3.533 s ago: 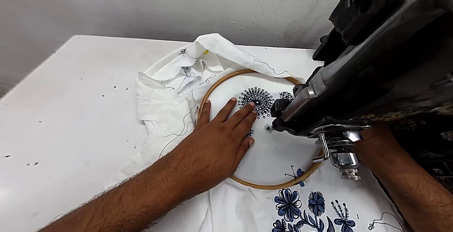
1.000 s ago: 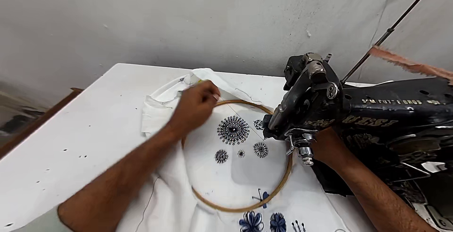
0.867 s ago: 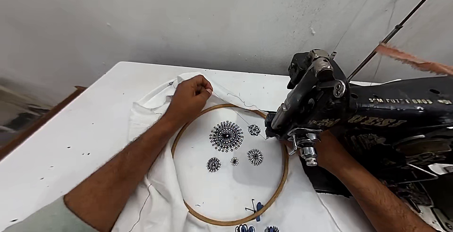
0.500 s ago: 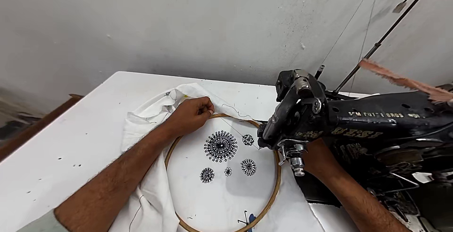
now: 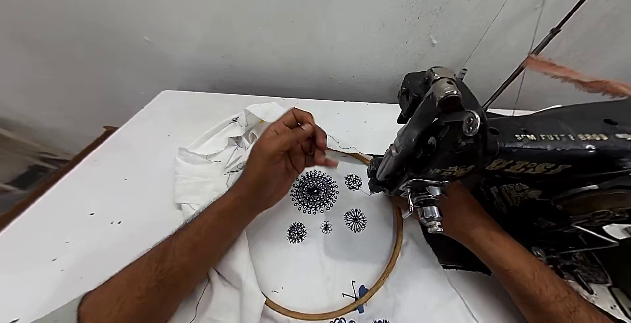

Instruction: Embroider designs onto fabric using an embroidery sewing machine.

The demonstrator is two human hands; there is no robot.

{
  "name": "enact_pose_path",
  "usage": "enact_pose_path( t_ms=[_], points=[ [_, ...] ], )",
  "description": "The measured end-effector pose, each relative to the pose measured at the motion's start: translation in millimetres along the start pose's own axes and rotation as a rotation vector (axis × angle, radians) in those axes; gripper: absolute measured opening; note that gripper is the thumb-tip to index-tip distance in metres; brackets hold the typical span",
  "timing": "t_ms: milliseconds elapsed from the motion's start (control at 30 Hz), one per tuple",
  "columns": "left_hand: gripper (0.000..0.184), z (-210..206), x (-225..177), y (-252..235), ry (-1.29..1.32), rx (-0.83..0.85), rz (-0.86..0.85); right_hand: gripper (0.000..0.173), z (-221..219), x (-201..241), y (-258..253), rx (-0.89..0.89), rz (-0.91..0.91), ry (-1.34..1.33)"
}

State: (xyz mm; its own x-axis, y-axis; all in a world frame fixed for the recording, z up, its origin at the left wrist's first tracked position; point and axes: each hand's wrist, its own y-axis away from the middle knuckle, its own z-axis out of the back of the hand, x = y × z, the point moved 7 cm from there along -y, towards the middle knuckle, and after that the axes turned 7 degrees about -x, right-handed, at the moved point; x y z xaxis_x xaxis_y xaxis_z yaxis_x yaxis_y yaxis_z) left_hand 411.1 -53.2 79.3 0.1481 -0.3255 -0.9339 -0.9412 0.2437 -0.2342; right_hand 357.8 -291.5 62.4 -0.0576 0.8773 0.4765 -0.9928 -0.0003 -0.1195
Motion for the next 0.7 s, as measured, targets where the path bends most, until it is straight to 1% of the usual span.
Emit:
enact_pose_path(
  t_ms=[33,67,100,133,167,200,300,400,500,600,700],
  points=[
    [0.021,-7.8,5.2,4.7,-0.125,0.031,0.004,0.016,-0.6,0.1,1.0,-0.014,0.011,-0.001],
    [0.015,-15.5,9.8,10.3,-0.351,0.087,-0.022,0.016,-0.6,0.3,2.1,-0.029,0.022,0.0],
    [0.014,-24.4,13.1,16.8,-0.658,0.179,-0.098,0.016,0.1,0.8,3.3,-0.04,0.032,0.005],
    [0.021,-32.3,18.4,23.1,-0.961,0.285,-0.196,0.016,1.6,2.1,4.7,-0.062,0.052,0.007],
    [0.027,-38.4,24.5,28.6,-1.178,0.37,-0.282,0.015,2.6,2.4,5.2,-0.094,0.086,0.007],
    [0.031,-41.8,29.1,32.4,-1.287,0.435,-0.327,0.014,2.2,1.1,5.0,-0.119,0.111,0.004],
    [0.032,-42.2,32.3,35.0,-1.318,0.523,-0.328,0.013,-2.5,-5.9,7.0,-0.113,0.107,-0.014],
    [0.034,-40.1,31.8,32.7,-1.349,0.535,-0.317,0.013,-2.5,-7.2,7.6,-0.161,0.12,-0.04],
    [0.036,-42.8,33.7,36.4,-1.385,0.551,-0.365,0.013,-3.6,-7.5,6.8,-0.188,0.144,-0.053],
    [0.045,-48.6,36.6,45.4,-1.465,0.564,-0.394,0.014,-4.5,-9.3,5.0,-0.204,0.139,-0.093],
    [0.055,-46.9,40.7,51.0,-1.53,0.579,-0.278,0.013,-2.3,-6.8,6.7,-0.202,0.08,-0.116]
  ],
)
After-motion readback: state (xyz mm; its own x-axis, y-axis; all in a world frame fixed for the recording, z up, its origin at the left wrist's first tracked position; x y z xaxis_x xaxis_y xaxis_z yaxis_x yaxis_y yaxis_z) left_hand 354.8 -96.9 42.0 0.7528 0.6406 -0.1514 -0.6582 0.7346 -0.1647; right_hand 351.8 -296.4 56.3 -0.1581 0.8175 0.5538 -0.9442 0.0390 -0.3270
